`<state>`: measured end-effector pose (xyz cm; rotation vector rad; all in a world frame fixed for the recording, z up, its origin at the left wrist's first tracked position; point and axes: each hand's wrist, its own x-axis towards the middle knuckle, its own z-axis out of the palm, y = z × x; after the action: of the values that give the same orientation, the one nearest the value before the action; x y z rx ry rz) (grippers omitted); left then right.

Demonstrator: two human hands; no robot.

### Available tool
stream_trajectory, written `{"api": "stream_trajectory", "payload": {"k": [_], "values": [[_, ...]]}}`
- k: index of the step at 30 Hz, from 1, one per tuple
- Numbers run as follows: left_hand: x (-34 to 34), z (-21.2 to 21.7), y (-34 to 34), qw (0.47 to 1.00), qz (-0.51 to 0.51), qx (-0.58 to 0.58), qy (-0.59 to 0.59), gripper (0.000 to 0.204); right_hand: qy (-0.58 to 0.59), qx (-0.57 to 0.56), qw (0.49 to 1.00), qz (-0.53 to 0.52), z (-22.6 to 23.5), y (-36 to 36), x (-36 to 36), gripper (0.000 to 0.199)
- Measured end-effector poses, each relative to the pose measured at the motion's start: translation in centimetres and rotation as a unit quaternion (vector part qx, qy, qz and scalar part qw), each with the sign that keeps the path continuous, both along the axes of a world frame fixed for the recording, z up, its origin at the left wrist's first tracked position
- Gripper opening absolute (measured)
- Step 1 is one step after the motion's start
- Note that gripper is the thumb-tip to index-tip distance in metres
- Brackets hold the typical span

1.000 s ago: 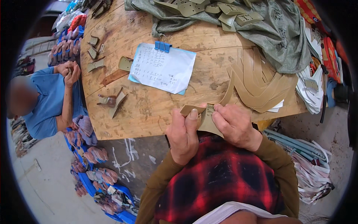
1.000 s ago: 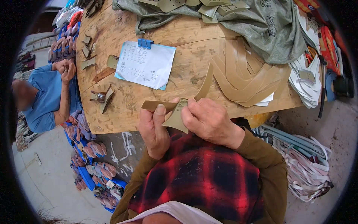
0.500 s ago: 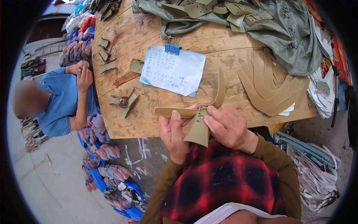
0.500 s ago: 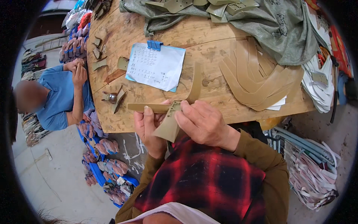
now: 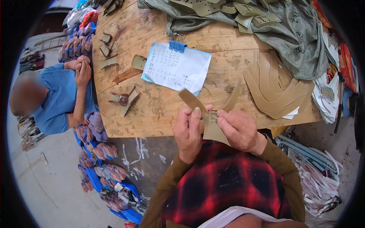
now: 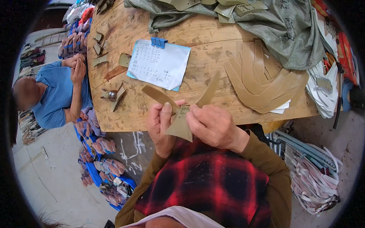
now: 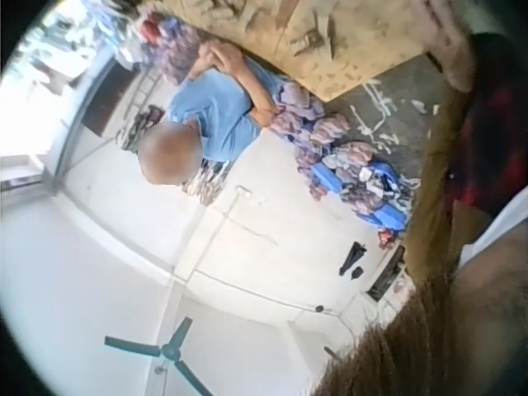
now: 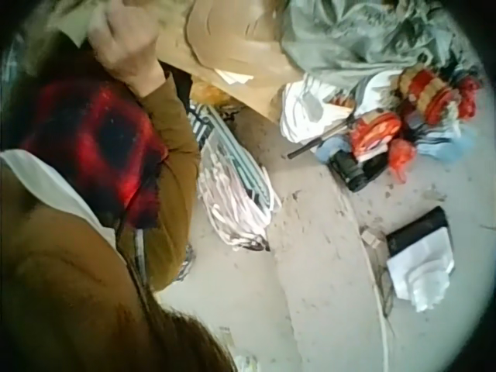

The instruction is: The person repeatedly picks up a beige shoe sole and a green strap, aligns them, and presses them together. The person handles the parts one at a time, folding the strap over the sole and pressing the edges to secure them. A coworker is visible in the background performing similar assembly tasks.

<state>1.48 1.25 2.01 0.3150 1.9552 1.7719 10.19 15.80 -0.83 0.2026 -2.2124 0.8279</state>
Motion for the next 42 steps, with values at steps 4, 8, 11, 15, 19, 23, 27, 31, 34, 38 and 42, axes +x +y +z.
{"api": "stream_trajectory", "payload": {"k": [4,8,11,15,19,23,27,31,34,38,42], "values": [[-1.8,-0.9,0.7,0.974,0.073,0.149,-0.156,0.012,-0.003,-0.004,0.999,0.033,0.0,0.1,0.2,0.026],[-0.7,0.8,1.6,0.993,0.079,0.081,-0.043,0.011,0.005,0.003,1.000,0.010,0.2,0.0,-0.2,0.027],[-1.0,0.1,0.3,0.997,0.012,0.006,0.070,0.010,-0.012,0.005,1.000,0.010,0.4,0.0,-0.3,0.028],[-0.8,-0.7,-0.5,0.990,0.017,-0.027,0.134,0.007,-0.041,0.002,0.999,0.015,0.6,-0.3,-0.3,0.027],[-0.4,-1.1,-0.2,0.982,0.043,-0.024,0.184,0.006,-0.069,0.015,0.998,0.006,1.1,-0.6,-0.4,0.027],[-0.5,0.6,0.0,0.984,-0.014,-0.087,0.154,0.008,-0.081,0.033,0.996,-0.014,0.8,-0.9,-0.3,0.027],[-0.4,-0.3,-0.1,0.989,-0.003,-0.045,0.140,0.010,-0.086,0.025,0.996,-0.015,0.7,-0.9,-0.4,0.027],[-0.8,-0.6,-0.3,0.999,-0.002,0.007,0.036,0.014,-0.087,-0.092,0.992,0.000,0.4,-0.5,-0.6,0.030],[-1.0,-0.1,0.5,0.981,0.014,0.127,-0.145,0.021,-0.106,-0.157,0.982,-0.002,0.8,0.3,-0.7,0.033],[-0.8,-0.6,1.4,0.945,0.013,0.144,-0.293,0.025,-0.132,-0.169,0.976,-0.016,1.2,0.7,-0.5,0.030],[-1.4,-1.6,1.3,0.932,-0.055,0.159,-0.321,0.024,-0.133,-0.165,0.977,0.007,1.9,1.1,0.4,0.031]]}}
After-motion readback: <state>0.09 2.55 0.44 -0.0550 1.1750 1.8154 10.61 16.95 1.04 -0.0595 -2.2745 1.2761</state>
